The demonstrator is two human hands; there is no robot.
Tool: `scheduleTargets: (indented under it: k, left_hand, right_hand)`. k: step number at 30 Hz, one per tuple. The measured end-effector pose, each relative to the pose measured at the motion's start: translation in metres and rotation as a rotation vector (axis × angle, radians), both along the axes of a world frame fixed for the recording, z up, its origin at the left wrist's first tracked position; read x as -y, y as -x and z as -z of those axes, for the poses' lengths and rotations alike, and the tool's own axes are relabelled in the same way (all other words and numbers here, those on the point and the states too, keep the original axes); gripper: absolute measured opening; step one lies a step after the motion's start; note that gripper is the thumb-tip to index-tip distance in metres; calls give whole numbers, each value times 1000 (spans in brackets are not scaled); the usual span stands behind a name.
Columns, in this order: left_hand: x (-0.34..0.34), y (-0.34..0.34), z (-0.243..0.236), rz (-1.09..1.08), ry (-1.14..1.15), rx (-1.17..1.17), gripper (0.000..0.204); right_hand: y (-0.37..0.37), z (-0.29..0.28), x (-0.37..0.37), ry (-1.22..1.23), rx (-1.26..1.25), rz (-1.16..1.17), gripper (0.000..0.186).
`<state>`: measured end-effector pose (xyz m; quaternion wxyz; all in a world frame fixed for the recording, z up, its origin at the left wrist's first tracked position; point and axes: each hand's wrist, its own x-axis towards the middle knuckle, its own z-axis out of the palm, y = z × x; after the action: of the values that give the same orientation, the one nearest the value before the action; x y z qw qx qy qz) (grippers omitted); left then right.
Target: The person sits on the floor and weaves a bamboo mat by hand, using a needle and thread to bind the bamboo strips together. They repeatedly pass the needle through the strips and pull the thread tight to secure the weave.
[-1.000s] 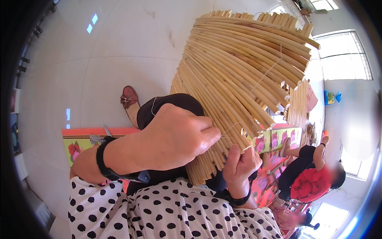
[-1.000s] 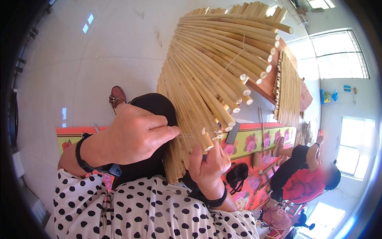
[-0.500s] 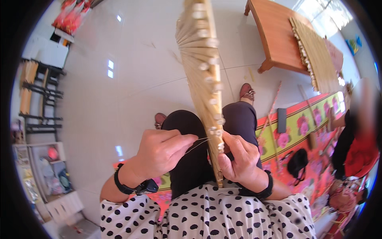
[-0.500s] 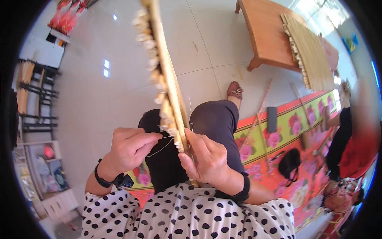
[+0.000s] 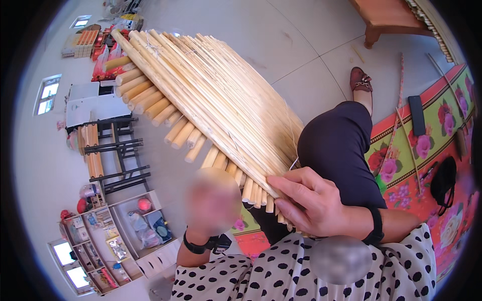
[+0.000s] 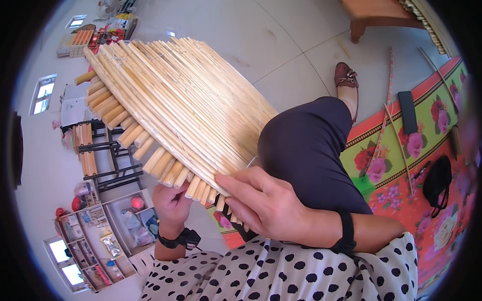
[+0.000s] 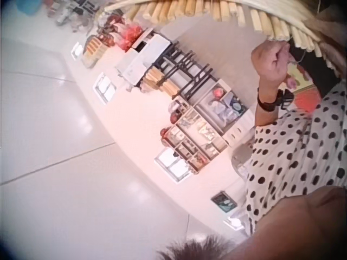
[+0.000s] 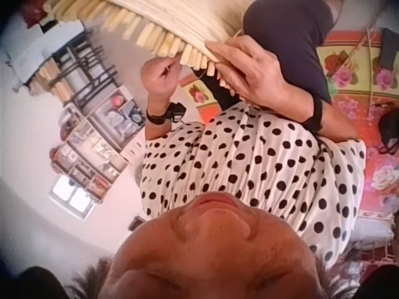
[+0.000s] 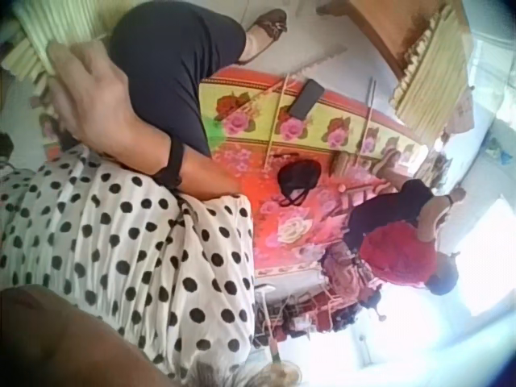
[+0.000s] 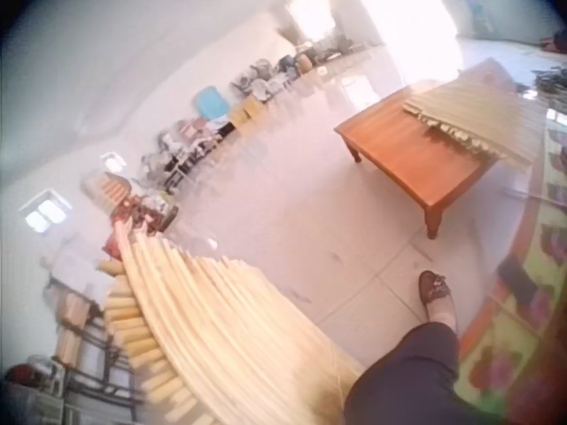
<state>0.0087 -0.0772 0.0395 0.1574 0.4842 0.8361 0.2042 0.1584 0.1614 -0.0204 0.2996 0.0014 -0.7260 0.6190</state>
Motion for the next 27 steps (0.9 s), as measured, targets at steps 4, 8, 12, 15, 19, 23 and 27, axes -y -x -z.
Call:
scheduleTargets:
  k: [4, 8, 12, 15, 19, 23, 27]
  left_hand:
    - [-18, -4, -4, -122, -114, -85, 23]
    - [-35, -1, -24, 15, 44, -327, 22]
    - [-55, 1, -37, 132, 115, -301, 24]
    - [-45, 6, -34, 87, 125, -193, 24]
    - [-44, 5, -33, 45, 116, -222, 24]
    - [-40, 2, -39, 84, 239, -313, 27]
    - [-44, 1, -48, 131, 294, -302, 31]
  right_hand:
    - [-1, 0, -1, 60, 16, 26, 39]
    - [-3, -3, -6, 80, 18, 49, 40]
    - [-6, -3, -7, 80, 11, 51, 39]
    - [-7, -3, -7, 56, -14, 55, 39]
    - [-6, -2, -7, 51, -33, 52, 40]
    - [-6, 0, -5, 61, -46, 40, 41]
    - [-7, -1, -7, 36, -34, 24, 42]
